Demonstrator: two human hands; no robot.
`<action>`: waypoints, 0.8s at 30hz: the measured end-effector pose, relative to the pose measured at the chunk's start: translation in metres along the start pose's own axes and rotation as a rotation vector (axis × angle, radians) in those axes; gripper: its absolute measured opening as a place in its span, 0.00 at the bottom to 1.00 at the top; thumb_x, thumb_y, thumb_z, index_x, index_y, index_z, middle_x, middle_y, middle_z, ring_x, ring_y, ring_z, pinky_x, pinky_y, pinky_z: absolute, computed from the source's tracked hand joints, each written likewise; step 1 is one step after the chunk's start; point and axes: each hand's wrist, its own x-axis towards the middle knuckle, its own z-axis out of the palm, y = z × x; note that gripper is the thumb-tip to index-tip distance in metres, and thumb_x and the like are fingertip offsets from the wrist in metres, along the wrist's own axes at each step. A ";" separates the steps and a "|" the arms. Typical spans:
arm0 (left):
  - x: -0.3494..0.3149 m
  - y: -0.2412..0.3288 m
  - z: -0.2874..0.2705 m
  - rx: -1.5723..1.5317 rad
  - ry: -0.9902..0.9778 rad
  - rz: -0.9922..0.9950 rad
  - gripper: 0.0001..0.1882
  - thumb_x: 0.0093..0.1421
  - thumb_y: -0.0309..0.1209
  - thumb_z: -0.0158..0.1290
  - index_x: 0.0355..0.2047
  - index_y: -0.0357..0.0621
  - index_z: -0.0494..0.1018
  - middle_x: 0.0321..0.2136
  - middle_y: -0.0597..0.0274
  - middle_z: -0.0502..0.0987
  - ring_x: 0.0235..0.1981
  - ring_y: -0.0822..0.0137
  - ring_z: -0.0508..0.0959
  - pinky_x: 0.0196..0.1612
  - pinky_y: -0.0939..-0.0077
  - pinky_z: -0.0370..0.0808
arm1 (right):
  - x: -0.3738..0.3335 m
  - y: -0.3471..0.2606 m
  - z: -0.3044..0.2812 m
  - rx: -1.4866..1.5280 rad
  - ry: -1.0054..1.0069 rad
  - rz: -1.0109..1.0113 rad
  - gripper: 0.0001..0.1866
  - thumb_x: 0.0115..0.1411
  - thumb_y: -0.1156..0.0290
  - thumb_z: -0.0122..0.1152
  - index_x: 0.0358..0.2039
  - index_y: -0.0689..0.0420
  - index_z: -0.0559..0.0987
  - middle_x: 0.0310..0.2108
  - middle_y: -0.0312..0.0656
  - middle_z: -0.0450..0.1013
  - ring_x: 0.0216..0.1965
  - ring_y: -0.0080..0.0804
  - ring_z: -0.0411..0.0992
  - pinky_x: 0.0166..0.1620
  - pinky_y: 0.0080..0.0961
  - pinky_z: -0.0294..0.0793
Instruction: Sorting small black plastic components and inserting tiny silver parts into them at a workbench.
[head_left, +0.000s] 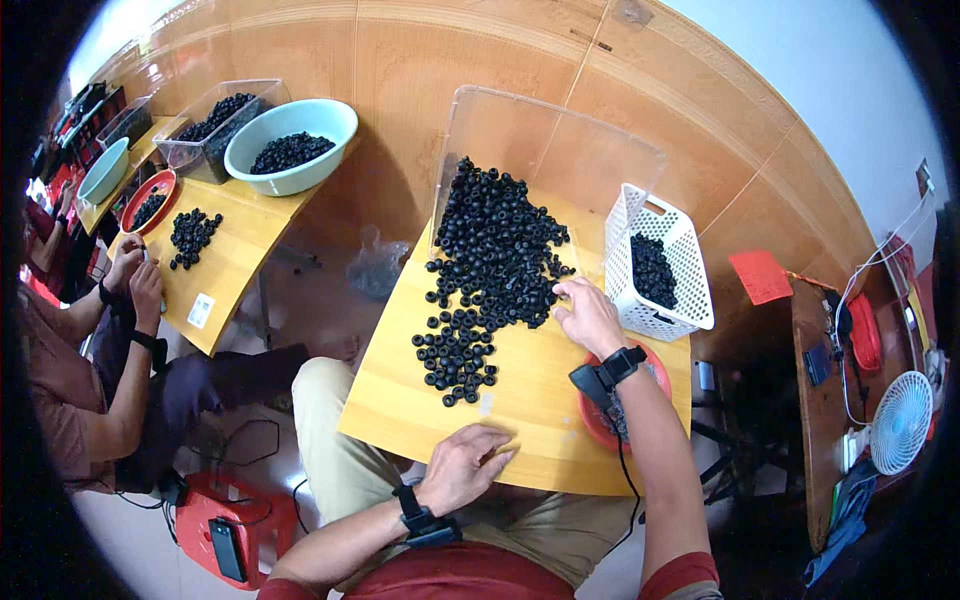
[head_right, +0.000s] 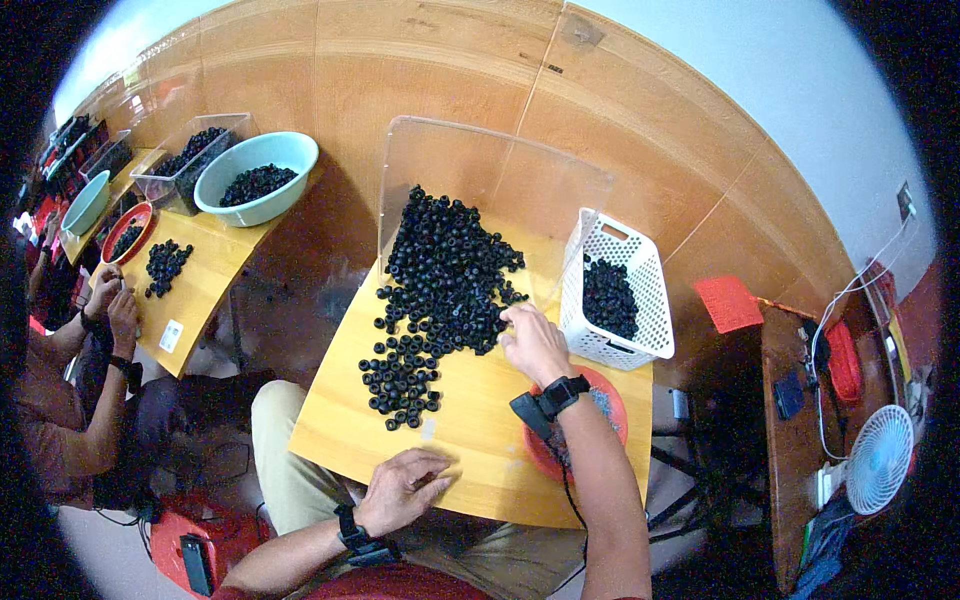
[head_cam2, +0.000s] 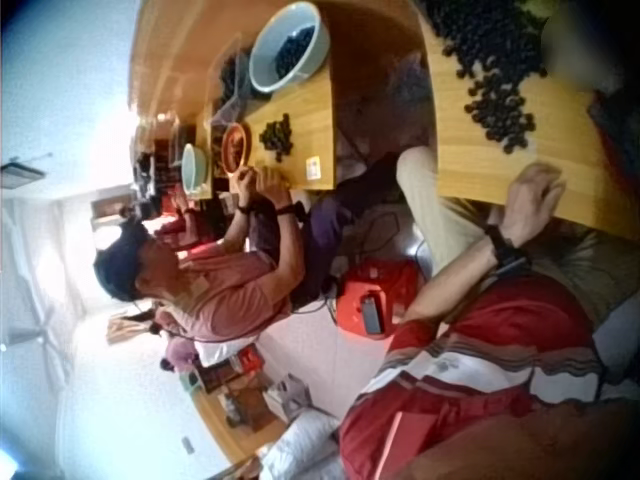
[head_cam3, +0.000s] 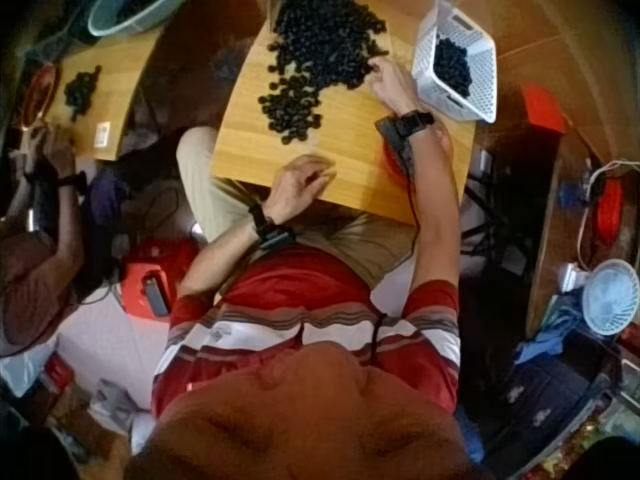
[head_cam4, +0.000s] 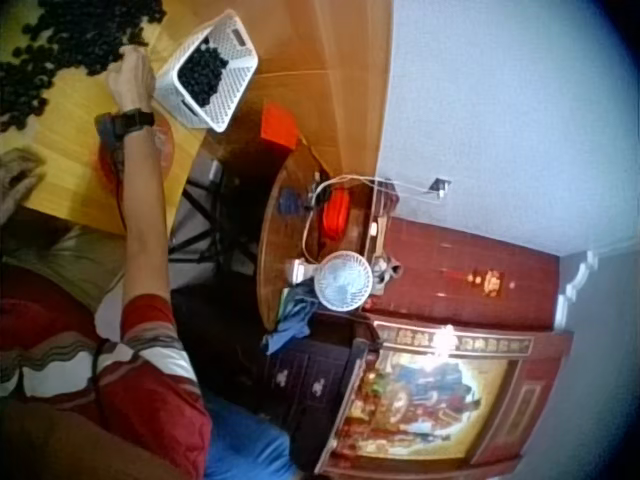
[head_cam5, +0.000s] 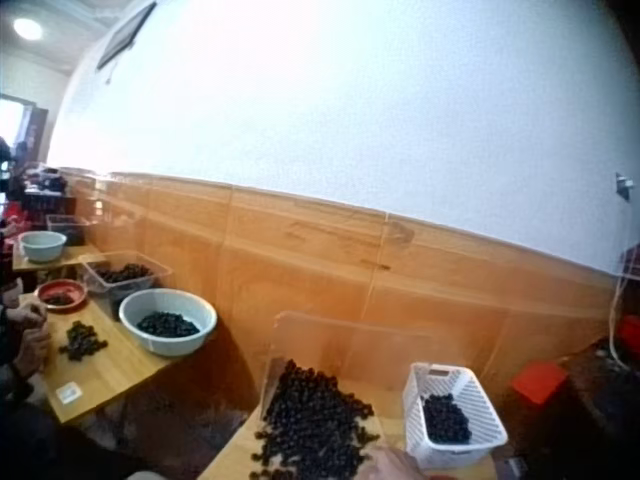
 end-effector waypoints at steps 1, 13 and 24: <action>0.000 0.001 0.000 -0.002 0.000 -0.003 0.12 0.58 0.32 0.60 0.39 0.37 0.79 0.38 0.53 0.80 0.39 0.54 0.81 0.42 0.66 0.79 | -0.003 -0.003 0.002 -0.001 -0.004 0.001 0.18 0.55 0.68 0.64 0.46 0.57 0.78 0.49 0.48 0.74 0.47 0.48 0.75 0.50 0.42 0.74; -0.002 -0.001 0.001 0.034 0.030 0.031 0.12 0.57 0.31 0.61 0.39 0.38 0.79 0.38 0.53 0.80 0.38 0.56 0.81 0.41 0.68 0.79 | -0.026 -0.024 0.023 -0.052 -0.078 -0.071 0.12 0.57 0.66 0.62 0.41 0.54 0.82 0.43 0.45 0.75 0.43 0.48 0.75 0.47 0.43 0.75; -0.003 0.001 0.001 0.030 0.052 0.051 0.11 0.59 0.32 0.59 0.38 0.38 0.79 0.38 0.53 0.80 0.39 0.54 0.81 0.43 0.66 0.79 | -0.041 -0.028 0.033 0.020 -0.093 -0.102 0.07 0.57 0.69 0.60 0.36 0.54 0.80 0.39 0.45 0.74 0.39 0.48 0.75 0.43 0.44 0.75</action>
